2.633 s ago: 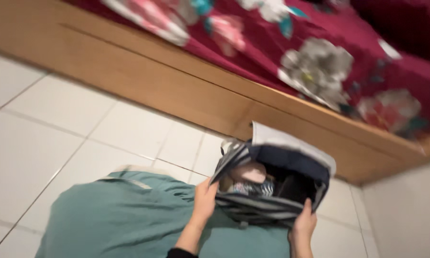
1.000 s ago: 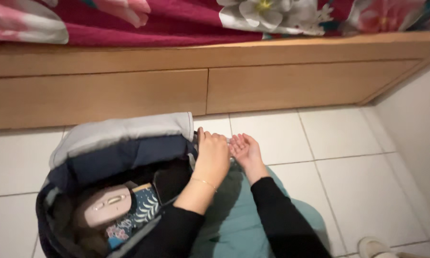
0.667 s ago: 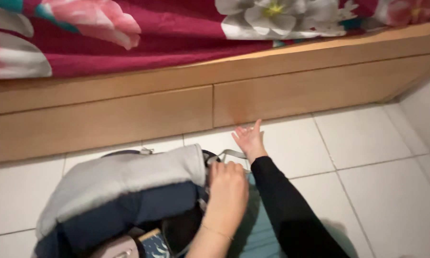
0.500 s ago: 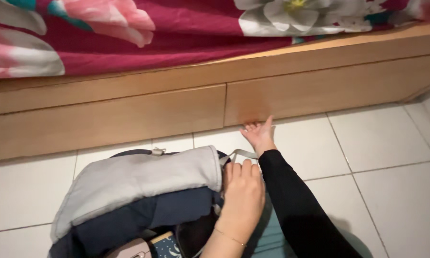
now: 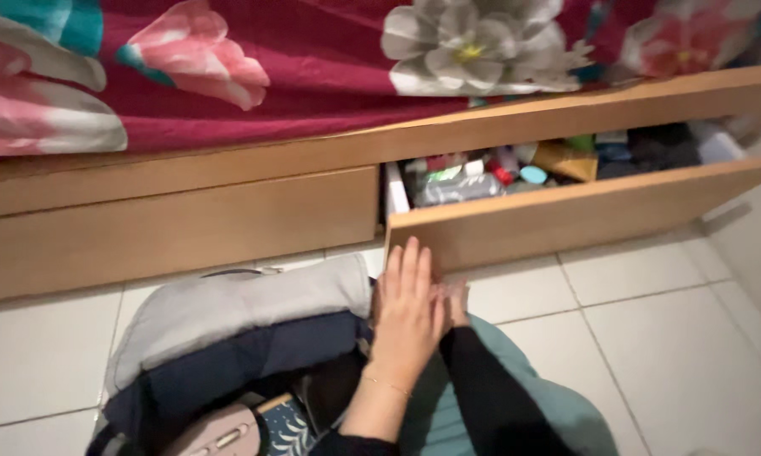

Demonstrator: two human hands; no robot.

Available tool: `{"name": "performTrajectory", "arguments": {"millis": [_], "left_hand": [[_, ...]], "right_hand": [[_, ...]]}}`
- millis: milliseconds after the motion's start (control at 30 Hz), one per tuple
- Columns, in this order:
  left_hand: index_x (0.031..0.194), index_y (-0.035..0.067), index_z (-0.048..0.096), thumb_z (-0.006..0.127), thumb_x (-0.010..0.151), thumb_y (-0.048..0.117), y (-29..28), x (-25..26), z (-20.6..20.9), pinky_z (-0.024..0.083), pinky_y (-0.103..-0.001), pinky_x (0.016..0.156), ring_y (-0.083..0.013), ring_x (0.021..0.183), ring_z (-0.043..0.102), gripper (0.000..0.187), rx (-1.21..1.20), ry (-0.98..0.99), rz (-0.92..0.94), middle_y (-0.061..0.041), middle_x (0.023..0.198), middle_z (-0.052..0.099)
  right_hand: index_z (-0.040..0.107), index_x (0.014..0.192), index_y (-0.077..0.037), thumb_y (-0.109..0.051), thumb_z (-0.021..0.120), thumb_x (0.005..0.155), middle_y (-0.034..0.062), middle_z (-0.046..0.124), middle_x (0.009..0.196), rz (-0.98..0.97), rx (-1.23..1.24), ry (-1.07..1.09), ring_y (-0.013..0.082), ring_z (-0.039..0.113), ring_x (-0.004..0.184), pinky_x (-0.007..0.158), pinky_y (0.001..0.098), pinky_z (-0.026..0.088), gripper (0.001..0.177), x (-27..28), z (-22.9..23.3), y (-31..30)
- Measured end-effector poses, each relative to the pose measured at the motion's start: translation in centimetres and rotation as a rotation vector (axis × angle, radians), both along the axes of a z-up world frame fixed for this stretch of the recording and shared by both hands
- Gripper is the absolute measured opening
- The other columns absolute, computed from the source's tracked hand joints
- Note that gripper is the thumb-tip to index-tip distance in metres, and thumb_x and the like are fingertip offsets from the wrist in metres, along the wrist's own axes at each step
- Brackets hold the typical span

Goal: The person sits on the floor beside a bed, opens an under-bed drawer, and packs a striped backpack. They place folded clothes, a laptop, pouches, a wallet, and toiletry bottles from the drawer into the backpack, arranging items inside it.

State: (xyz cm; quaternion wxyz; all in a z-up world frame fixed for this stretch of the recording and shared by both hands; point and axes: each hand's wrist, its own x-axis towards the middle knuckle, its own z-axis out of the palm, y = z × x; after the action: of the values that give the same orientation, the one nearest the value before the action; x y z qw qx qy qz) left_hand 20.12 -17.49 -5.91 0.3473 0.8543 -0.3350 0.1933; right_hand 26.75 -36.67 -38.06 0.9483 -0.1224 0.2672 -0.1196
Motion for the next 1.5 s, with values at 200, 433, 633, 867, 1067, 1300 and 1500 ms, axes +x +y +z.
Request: {"name": "performTrajectory", "arguments": {"millis": [200,433,633,867,1067,1300,1500], "left_hand": [[0.142,0.001,0.051,0.074,0.082,0.03,0.0,-0.6,1.5,0.029,-0.057,0.112,-0.0407,0.139,0.039,0.07,0.084,-0.049,0.008,-0.021,0.149,0.044],[0.112,0.01,0.067,0.073,0.081,0.039,1.1,-4.8,1.6,0.031,-0.059,0.109,-0.0288,0.124,0.051,0.043,0.266,-0.214,-0.062,-0.008,0.125,0.061],[0.103,0.01,0.065,0.075,0.084,0.038,1.5,-9.2,1.9,0.039,-0.051,0.101,-0.029,0.104,0.055,0.035,0.285,-0.095,-0.006,-0.009,0.103,0.059],[0.103,0.009,0.065,0.077,0.078,0.036,2.3,-11.9,1.5,0.043,-0.046,0.089,-0.0314,0.098,0.055,0.039,0.177,-0.068,0.023,-0.011,0.1,0.057],[0.101,0.009,0.065,0.077,0.08,0.037,2.1,-12.3,1.7,0.043,-0.045,0.086,-0.0314,0.097,0.054,0.036,0.168,-0.007,0.031,-0.011,0.099,0.056],[0.099,0.004,0.063,0.074,0.082,0.044,2.2,-12.3,2.6,0.042,-0.048,0.086,-0.0355,0.096,0.052,0.045,0.146,0.033,-0.007,-0.015,0.098,0.055],[0.1,0.003,0.061,0.073,0.086,0.044,2.9,-12.3,3.5,0.041,-0.048,0.09,-0.0364,0.099,0.052,0.045,0.132,0.066,-0.076,-0.015,0.1,0.055]], "right_hand": [[0.046,0.138,-0.007,-0.029,0.057,0.1,0.0122,0.051,0.131,-0.591,-0.366,0.485,0.0273,0.048,0.119,0.099,0.0437,0.037,0.045,-9.6,10.2,2.7],[0.058,0.121,-0.006,-0.007,0.075,0.087,0.0163,0.053,0.14,-0.586,-1.888,0.283,0.033,0.055,0.125,0.103,0.0416,0.044,0.038,-21.1,29.8,3.7],[0.072,0.098,-0.009,-0.024,0.074,0.089,0.0072,0.072,0.107,-0.092,-2.327,0.275,0.0305,0.061,0.111,0.109,0.0571,0.026,0.018,-22.6,35.3,4.0],[0.076,0.091,-0.008,-0.029,0.074,0.087,0.009,0.074,0.088,0.014,-2.285,0.186,0.0267,0.067,0.09,0.084,0.044,0.05,0.021,-24.3,33.1,1.4],[0.074,0.109,-0.003,-0.032,0.073,0.089,0.0066,0.074,0.09,-0.029,-1.646,0.254,0.0188,0.066,0.074,0.062,0.0353,0.052,0.035,-14.8,31.8,-10.0],[0.06,0.109,-0.006,-0.036,0.075,0.091,0.0059,0.062,0.08,0.137,-0.813,0.296,0.0216,0.062,0.068,0.062,0.0355,0.055,0.038,-1.6,27.6,-19.5],[0.067,0.094,-0.007,-0.023,0.076,0.092,0.0005,0.063,0.076,0.07,-0.937,0.161,0.0123,0.06,0.064,0.056,0.0287,0.048,0.019,-1.4,27.1,-15.8]]}}
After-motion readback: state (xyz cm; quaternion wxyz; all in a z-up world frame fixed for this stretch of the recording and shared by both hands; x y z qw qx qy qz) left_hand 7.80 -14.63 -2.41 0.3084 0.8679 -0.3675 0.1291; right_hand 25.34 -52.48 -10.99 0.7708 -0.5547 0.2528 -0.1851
